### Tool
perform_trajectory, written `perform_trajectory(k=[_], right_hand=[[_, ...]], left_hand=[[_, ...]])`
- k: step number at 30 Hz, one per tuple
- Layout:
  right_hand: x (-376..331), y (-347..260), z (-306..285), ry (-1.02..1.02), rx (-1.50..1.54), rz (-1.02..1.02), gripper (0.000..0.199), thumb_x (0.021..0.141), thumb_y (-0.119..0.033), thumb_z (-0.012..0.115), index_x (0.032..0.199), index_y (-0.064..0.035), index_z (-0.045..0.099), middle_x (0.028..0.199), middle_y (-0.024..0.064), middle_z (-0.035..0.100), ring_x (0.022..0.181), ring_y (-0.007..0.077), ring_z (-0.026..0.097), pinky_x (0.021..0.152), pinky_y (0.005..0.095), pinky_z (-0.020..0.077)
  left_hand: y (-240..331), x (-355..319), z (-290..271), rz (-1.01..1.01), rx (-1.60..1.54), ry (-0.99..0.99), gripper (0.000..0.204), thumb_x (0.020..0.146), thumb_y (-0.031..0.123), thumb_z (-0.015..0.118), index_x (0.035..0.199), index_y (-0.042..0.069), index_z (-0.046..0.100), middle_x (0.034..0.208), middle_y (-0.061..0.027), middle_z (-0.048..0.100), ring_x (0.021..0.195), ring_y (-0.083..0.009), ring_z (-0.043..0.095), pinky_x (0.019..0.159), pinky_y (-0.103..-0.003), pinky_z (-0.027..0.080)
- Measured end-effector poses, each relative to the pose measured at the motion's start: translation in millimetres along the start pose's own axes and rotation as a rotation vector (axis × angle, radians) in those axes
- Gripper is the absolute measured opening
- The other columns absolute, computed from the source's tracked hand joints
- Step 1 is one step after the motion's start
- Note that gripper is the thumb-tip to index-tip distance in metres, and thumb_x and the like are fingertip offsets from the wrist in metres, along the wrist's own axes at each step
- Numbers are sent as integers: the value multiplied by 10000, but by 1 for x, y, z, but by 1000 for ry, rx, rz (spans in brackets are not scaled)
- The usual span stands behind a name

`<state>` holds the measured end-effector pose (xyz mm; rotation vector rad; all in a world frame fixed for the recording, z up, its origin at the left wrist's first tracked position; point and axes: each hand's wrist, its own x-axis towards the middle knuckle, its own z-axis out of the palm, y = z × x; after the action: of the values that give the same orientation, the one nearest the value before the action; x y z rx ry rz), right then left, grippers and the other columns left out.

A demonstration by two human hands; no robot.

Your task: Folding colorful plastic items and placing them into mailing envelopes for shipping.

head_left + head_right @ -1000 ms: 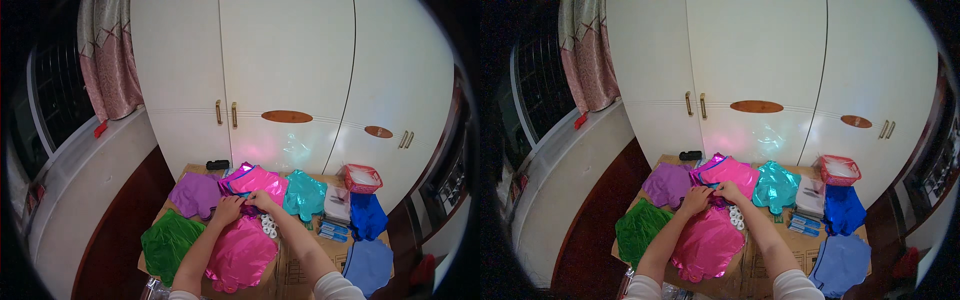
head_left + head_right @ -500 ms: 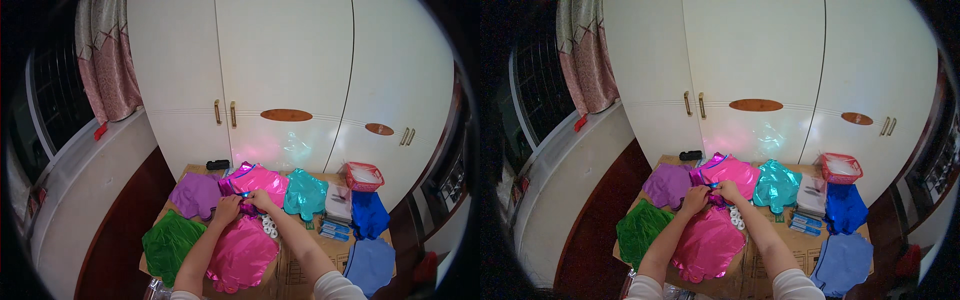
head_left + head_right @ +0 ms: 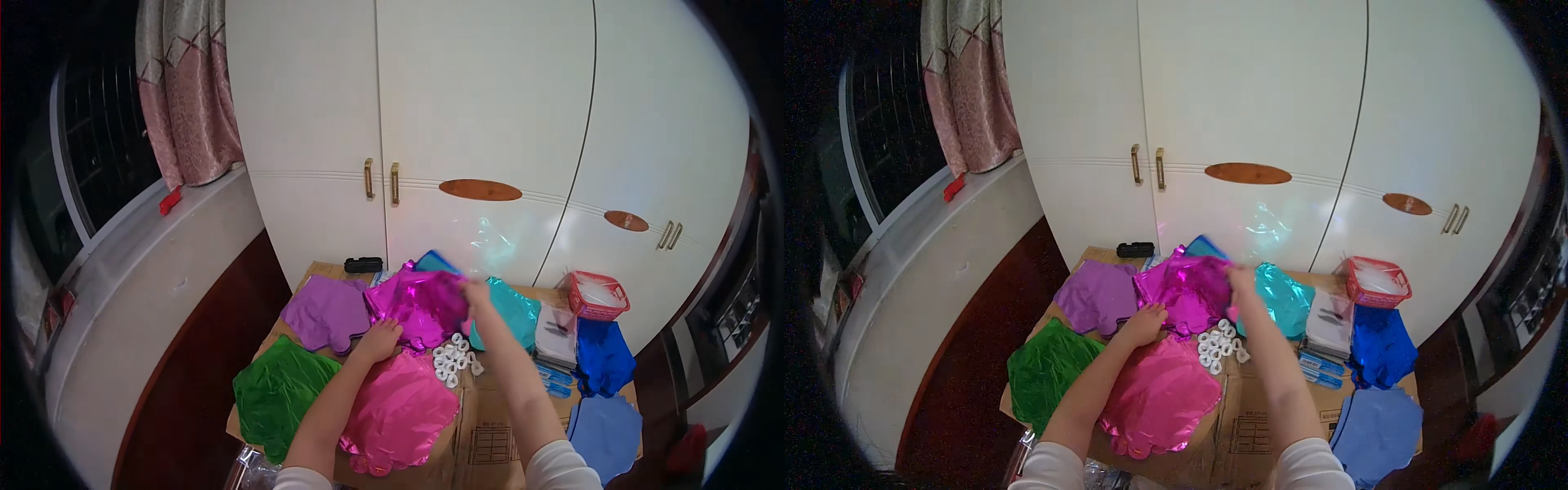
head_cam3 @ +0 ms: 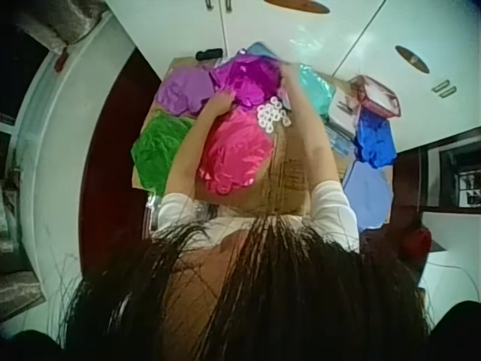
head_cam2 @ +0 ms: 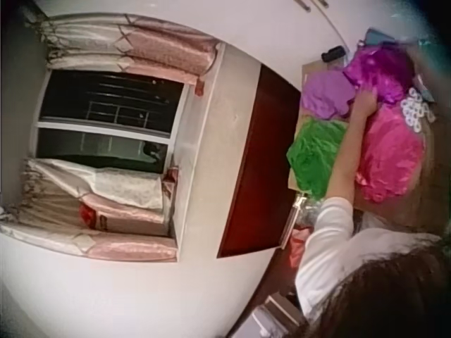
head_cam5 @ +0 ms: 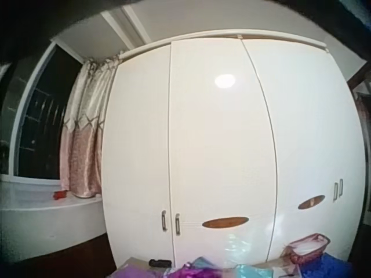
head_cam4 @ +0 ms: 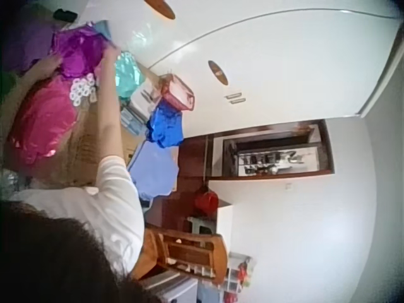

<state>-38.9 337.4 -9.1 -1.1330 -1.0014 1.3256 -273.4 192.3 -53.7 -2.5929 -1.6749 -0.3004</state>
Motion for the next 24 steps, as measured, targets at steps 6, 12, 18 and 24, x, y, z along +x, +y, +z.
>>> perform_trajectory(k=[6,12,18,24], right_hand=[[30,-79,-58,385,49,-490,175,745,-19,658,899,-21,577,762,39,539,682,133,499,603,267,423],[-46,-175,-26,496,-202,-995,158,791,-4,615,822,-60,471,702,5,451,627,94,417,568,247,378],[-85,-214,16,428,-377,-1235,223,734,76,495,802,-61,658,792,91,618,755,226,587,663,313,457],[-125,-118,144,-305,-817,-1406,217,758,-67,553,960,-55,633,1025,155,605,963,316,568,820,389,463]], left_hand=[[7,6,-1,2,10,12,320,801,188,518,1064,7,508,1249,-224,491,1185,-362,458,999,-440,358],[7,8,3,-1,5,21,422,742,254,625,1075,21,510,1245,-211,494,1201,-353,445,998,-453,362],[10,-3,-6,-48,-39,30,474,753,293,627,1118,17,503,1280,-193,474,1250,-329,394,1016,-482,334],[-7,-52,-28,-134,-122,218,372,806,313,547,1036,20,563,1219,-188,517,1209,-320,434,1001,-482,335]])
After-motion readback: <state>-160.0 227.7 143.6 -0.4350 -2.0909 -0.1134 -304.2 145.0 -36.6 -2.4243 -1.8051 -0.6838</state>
